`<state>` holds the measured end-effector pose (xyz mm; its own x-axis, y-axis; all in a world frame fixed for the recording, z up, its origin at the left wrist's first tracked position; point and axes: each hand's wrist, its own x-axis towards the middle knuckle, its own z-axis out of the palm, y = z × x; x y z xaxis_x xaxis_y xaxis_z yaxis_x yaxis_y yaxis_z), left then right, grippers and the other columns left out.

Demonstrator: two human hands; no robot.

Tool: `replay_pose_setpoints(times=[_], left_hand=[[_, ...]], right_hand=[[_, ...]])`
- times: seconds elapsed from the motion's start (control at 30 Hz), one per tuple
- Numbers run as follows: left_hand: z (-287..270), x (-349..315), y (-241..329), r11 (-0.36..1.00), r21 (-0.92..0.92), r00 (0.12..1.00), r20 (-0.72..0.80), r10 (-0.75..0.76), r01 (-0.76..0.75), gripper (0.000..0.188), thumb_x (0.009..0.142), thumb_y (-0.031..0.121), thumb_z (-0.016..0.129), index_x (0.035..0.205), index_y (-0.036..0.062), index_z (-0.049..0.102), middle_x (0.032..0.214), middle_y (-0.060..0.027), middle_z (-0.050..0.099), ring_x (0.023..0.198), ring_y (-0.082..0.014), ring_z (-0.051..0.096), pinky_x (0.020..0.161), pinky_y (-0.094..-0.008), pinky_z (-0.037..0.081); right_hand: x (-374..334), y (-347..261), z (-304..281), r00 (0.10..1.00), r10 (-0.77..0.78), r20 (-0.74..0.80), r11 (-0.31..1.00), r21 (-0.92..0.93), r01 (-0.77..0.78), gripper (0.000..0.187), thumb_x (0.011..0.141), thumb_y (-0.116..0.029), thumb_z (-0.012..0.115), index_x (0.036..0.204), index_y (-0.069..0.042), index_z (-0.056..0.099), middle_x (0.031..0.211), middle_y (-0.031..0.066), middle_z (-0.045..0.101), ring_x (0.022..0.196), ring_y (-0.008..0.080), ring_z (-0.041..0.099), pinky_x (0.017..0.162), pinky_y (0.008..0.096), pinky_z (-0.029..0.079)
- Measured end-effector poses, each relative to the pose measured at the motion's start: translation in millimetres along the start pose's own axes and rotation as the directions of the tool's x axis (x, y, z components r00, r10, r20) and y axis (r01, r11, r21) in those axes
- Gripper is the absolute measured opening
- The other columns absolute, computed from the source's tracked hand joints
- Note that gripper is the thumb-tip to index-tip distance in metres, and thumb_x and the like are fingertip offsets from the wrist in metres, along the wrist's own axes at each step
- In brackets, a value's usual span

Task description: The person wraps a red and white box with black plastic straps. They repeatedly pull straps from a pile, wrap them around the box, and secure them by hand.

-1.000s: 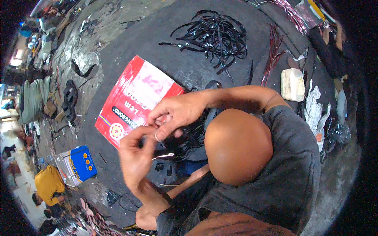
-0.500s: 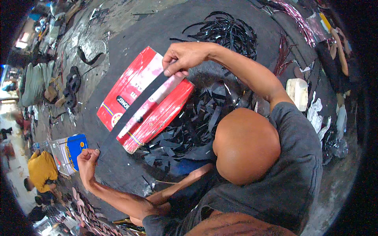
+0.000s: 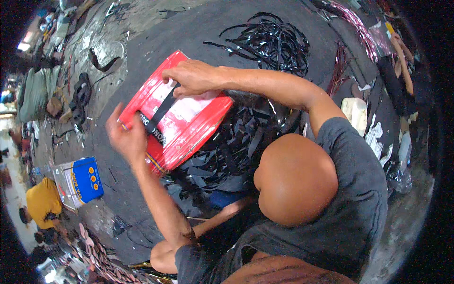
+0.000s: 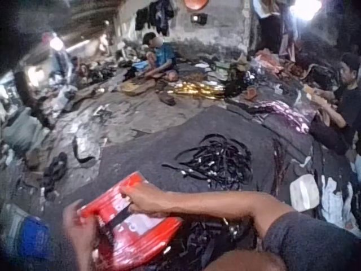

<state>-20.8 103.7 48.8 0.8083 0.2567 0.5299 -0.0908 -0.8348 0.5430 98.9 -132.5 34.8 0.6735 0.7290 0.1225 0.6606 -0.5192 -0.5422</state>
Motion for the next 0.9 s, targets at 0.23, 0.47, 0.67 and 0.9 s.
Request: replay_pose_setpoints(times=[0.23,0.47,0.67,0.9], left_hand=[[108,-31,30,0.815,-0.476,0.933,0.297,-0.203,0.329,0.03,0.084,0.004,0.073,0.113,0.0037,0.069,0.101,-0.0049,0.07,0.082,-0.0118,0.063,0.073,-0.0286,0.052],[106,-37,47,0.899,-0.403,0.979,0.175,-0.108,0.171,0.019,0.079,0.009,0.08,0.097,0.0047,0.075,0.093,-0.0085,0.068,0.083,-0.0192,0.068,0.074,-0.0323,0.055],[110,-41,47,0.95,-0.309,0.996,0.084,-0.009,0.034,0.014,0.082,0.014,0.079,0.093,0.0069,0.076,0.093,-0.0078,0.069,0.082,-0.024,0.07,0.073,-0.0338,0.056],[112,-42,40,0.963,-0.269,0.994,0.103,0.047,-0.018,0.018,0.08,0.017,0.081,0.095,0.0078,0.077,0.094,-0.0073,0.07,0.084,-0.0237,0.071,0.074,-0.0346,0.056]], right_hand=[[-18,0,-6,0.996,0.037,-0.077,0.997,-0.07,-0.043,0.037,0.086,-0.03,0.071,0.116,-0.012,0.061,0.098,0.0171,0.073,0.092,0.0394,0.07,0.078,0.0504,0.053],[-38,25,-7,0.98,-0.102,-0.169,0.993,-0.08,0.09,0.024,0.086,-0.03,0.072,0.103,-0.013,0.072,0.099,0.0081,0.069,0.089,0.0323,0.069,0.078,0.0444,0.056],[-42,26,-11,0.97,-0.199,-0.139,0.969,-0.176,0.173,0.022,0.089,-0.03,0.071,0.101,-0.012,0.075,0.098,0.0066,0.067,0.087,0.0299,0.069,0.074,0.0419,0.056],[-38,33,-16,0.918,-0.388,-0.082,0.89,-0.293,0.35,0.022,0.091,-0.028,0.069,0.104,-0.011,0.075,0.099,0.0069,0.065,0.083,0.0281,0.069,0.07,0.0403,0.057]])
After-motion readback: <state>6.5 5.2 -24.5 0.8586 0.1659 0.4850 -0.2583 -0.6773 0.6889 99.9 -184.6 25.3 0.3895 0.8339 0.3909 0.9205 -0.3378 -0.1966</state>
